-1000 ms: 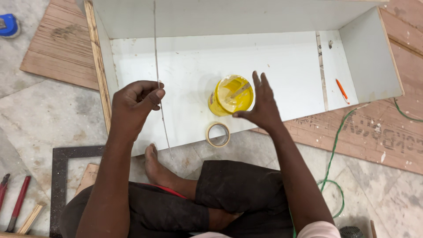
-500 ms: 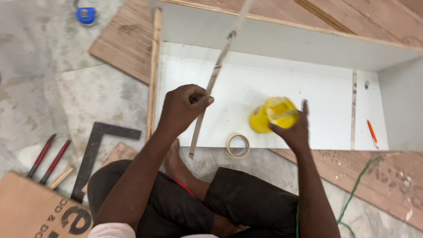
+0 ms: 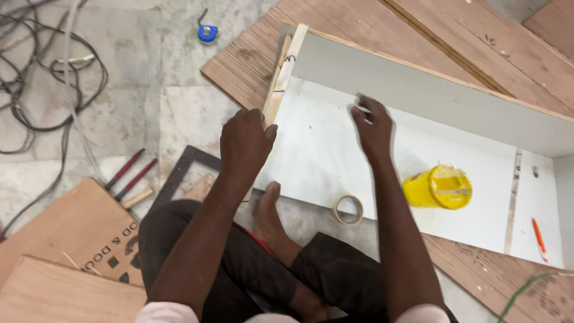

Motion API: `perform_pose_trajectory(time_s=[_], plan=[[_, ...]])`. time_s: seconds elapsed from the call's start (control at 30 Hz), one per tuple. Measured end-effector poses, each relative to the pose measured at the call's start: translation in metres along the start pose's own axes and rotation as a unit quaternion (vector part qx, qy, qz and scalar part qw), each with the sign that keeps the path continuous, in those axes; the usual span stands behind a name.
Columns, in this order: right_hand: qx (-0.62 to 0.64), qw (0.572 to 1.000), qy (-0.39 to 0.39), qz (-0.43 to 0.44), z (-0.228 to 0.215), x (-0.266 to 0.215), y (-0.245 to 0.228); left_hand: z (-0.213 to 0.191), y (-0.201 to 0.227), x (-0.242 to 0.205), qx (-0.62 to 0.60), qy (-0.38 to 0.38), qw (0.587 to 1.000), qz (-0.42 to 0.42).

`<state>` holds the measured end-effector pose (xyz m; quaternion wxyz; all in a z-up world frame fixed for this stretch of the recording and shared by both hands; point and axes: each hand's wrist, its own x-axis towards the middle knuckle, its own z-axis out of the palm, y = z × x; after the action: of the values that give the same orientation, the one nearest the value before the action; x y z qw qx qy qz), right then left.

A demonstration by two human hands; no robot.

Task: The person applies glue to a white wooden strip using a small stick and then attaches it to the edge of a white wooden box. The person is sitting on the floor during the process.

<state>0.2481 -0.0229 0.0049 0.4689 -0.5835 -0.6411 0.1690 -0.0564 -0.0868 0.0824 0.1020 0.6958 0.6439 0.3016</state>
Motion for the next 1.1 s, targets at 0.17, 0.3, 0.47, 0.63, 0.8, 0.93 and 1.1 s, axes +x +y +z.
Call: perform_pose_trajectory(time_s=[0.17,0.3,0.47,0.63,0.8,0.93,1.1], plan=[[0.092,0.991,-0.011,0.096,0.126,0.063,-0.068,0.011,-0.017,0.013,0.026,-0.010,0.999,-0.031],[0.053,0.993,-0.003,0.105,0.169,0.080,-0.071,0.025,-0.018,0.025,0.010,-0.039,0.998,-0.047],[0.006,0.994,0.021,0.105,0.182,0.086,-0.064,0.042,-0.020,0.034,-0.017,-0.064,0.997,-0.040],[-0.029,0.993,0.028,0.112,0.188,0.095,-0.063,0.047,-0.022,0.036,-0.010,-0.063,0.998,-0.031],[-0.032,0.993,0.046,0.102,0.190,0.095,-0.056,0.055,-0.021,0.038,-0.019,-0.064,0.997,-0.028],[-0.039,0.992,0.050,0.112,0.192,0.098,-0.052,0.057,-0.021,0.041,-0.024,-0.060,0.997,-0.030],[-0.040,0.993,0.052,0.098,0.196,0.100,-0.047,0.057,-0.022,0.045,-0.035,-0.061,0.997,-0.039]])
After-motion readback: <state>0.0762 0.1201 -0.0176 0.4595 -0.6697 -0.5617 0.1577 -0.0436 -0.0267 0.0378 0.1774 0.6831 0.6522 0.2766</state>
